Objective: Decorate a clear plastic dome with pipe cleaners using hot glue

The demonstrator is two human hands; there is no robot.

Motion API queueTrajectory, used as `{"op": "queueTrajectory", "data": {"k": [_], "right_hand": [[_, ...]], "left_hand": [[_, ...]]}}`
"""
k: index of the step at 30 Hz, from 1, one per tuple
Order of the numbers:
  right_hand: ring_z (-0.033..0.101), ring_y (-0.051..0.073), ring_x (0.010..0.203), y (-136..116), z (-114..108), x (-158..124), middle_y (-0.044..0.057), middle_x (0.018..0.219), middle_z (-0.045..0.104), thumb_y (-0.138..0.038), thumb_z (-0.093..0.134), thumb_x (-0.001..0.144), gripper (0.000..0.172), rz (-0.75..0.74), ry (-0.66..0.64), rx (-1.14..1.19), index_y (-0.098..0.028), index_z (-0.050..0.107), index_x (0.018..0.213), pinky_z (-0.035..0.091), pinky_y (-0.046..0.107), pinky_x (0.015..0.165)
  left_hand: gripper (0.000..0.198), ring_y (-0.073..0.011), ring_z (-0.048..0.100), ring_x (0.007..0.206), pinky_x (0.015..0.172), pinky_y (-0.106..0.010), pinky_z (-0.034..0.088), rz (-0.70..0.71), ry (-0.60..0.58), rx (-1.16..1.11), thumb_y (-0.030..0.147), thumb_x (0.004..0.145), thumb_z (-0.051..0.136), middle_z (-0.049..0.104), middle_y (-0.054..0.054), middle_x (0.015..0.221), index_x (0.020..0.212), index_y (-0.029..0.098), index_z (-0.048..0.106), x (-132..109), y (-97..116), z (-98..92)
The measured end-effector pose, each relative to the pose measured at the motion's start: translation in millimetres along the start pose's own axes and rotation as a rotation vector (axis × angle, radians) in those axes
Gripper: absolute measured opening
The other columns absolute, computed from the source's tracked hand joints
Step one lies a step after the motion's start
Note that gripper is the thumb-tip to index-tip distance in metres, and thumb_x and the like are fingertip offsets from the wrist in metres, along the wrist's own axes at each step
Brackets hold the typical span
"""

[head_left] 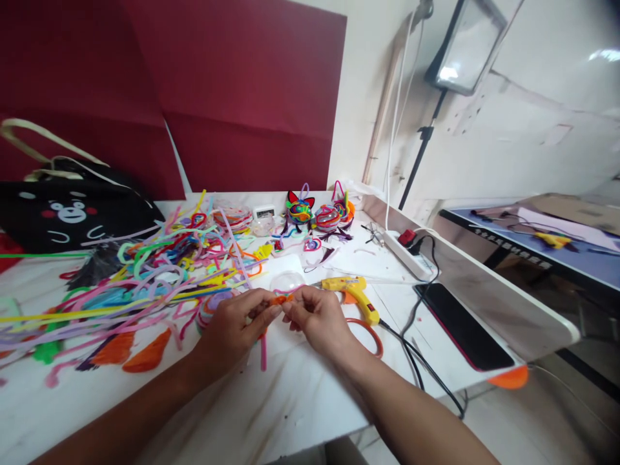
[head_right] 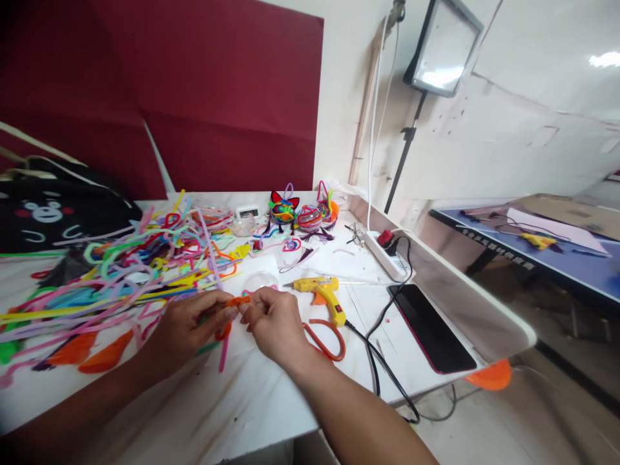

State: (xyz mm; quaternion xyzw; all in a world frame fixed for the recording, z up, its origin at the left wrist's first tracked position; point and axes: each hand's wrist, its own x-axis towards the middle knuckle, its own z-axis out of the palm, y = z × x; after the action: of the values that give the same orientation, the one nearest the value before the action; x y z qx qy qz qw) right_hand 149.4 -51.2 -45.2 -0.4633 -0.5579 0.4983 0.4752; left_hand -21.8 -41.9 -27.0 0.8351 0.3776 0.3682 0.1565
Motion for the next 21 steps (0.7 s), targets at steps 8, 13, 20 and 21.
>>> {"op": "queueTrajectory", "data": {"k": [8, 13, 20, 21], "right_hand": [[0.053, 0.011, 0.052, -4.2, 1.4, -3.2, -0.002, 0.058, 0.060, -0.019, 0.061, 0.084, 0.019, -0.041, -0.017, -0.092, -0.018, 0.060, 0.065, 0.039, 0.023, 0.052], [0.056, 0.012, 0.057, -1.9, 1.1, -4.1, -0.001, 0.060, 0.061, -0.021, 0.060, 0.086, 0.020, -0.094, -0.026, -0.162, -0.018, 0.062, 0.066, 0.039, 0.023, 0.055], [0.058, 0.011, 0.057, -3.5, 2.2, -5.1, -0.001, 0.060, 0.061, -0.017, 0.059, 0.086, 0.020, -0.153, -0.012, -0.219, -0.018, 0.063, 0.067, 0.037, 0.022, 0.056], [0.057, 0.011, 0.057, -4.3, 1.7, -5.6, -0.002, 0.059, 0.061, -0.017, 0.059, 0.086, 0.020, -0.168, -0.014, -0.235, -0.018, 0.064, 0.066, 0.037, 0.022, 0.057]], "left_hand": [[0.027, -0.0088, 0.056, 0.054, 0.054, -0.018, 0.041, 0.111, 0.004, 0.097, 0.021, 0.096, 0.048, 0.059, 0.003, 0.061, 0.074, 0.016, 0.064, 2.2, 4.4, -4.8], [0.028, -0.0093, 0.058, 0.056, 0.055, -0.018, 0.043, 0.154, -0.022, 0.159, 0.019, 0.096, 0.047, 0.061, 0.002, 0.063, 0.074, 0.017, 0.063, 3.2, 6.1, -8.9], [0.029, -0.0097, 0.059, 0.058, 0.057, -0.019, 0.043, 0.181, -0.091, 0.188, 0.022, 0.099, 0.045, 0.061, 0.001, 0.066, 0.075, 0.018, 0.061, 3.1, -4.8, -10.8], [0.029, -0.0099, 0.059, 0.059, 0.057, -0.019, 0.043, 0.186, -0.105, 0.194, 0.023, 0.099, 0.044, 0.061, 0.001, 0.067, 0.076, 0.018, 0.062, 2.8, -6.0, -11.3]]}}
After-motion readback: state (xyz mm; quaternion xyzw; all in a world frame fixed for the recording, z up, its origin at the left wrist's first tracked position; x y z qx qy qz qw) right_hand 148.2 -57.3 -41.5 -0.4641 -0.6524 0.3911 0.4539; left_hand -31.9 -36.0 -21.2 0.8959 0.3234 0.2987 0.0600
